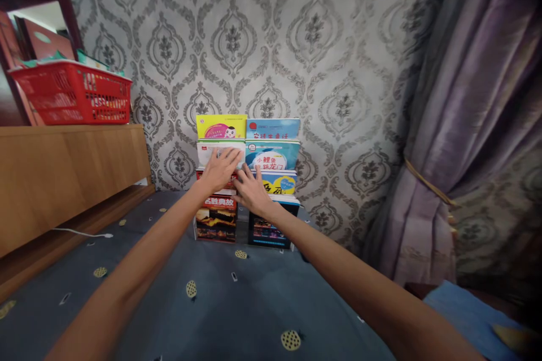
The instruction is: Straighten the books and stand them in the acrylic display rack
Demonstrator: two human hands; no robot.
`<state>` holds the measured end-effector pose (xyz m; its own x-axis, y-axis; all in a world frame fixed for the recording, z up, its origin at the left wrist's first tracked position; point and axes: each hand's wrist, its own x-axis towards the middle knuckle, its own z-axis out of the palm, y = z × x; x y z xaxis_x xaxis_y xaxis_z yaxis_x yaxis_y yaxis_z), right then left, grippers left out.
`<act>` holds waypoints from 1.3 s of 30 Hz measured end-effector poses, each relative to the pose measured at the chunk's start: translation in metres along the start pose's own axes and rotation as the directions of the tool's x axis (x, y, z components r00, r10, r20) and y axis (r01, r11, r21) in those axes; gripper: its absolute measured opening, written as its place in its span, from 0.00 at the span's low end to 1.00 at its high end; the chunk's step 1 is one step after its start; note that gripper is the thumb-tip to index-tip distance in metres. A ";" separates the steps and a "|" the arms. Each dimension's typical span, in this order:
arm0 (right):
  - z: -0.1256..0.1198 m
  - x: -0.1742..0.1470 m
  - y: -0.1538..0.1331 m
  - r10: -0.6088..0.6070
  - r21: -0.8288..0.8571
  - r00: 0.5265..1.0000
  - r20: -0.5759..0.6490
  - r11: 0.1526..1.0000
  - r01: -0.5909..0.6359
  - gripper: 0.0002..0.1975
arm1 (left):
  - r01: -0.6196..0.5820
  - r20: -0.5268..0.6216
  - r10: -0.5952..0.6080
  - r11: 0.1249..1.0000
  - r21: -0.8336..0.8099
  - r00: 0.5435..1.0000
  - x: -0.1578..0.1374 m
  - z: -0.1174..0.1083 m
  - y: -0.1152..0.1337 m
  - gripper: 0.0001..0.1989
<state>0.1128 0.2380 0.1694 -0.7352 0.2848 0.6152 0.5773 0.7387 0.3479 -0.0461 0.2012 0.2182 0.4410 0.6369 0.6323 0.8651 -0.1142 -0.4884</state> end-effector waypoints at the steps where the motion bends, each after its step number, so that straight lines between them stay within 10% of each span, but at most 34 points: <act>1: 0.001 0.000 0.000 0.000 0.002 1.000 -0.003 1.000 0.000 0.20 | 0.004 0.008 -0.004 1.000 0.013 1.000 0.002 -0.002 0.001 0.28; 13: -0.011 -0.005 0.015 -0.095 0.072 0.994 -0.055 0.993 0.099 0.12 | 0.035 -0.011 -0.034 0.999 0.024 0.999 0.010 -0.002 0.003 0.26; 19: -0.031 0.016 0.054 0.098 -0.031 0.968 -0.230 0.994 -0.108 0.20 | 0.018 -0.011 -0.018 0.999 0.044 1.000 0.009 0.002 0.001 0.27; 39: -0.048 0.026 0.067 0.122 -0.169 0.978 -0.171 0.974 -0.151 0.18 | 0.051 -0.029 -0.051 0.999 0.007 0.998 0.016 -0.005 0.009 0.21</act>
<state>0.1490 0.2657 0.2429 -0.5881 0.2640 0.7645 0.7330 0.5736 0.3657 -0.0302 0.2066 0.2276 0.4033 0.6196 0.6734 0.8847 -0.0761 -0.4599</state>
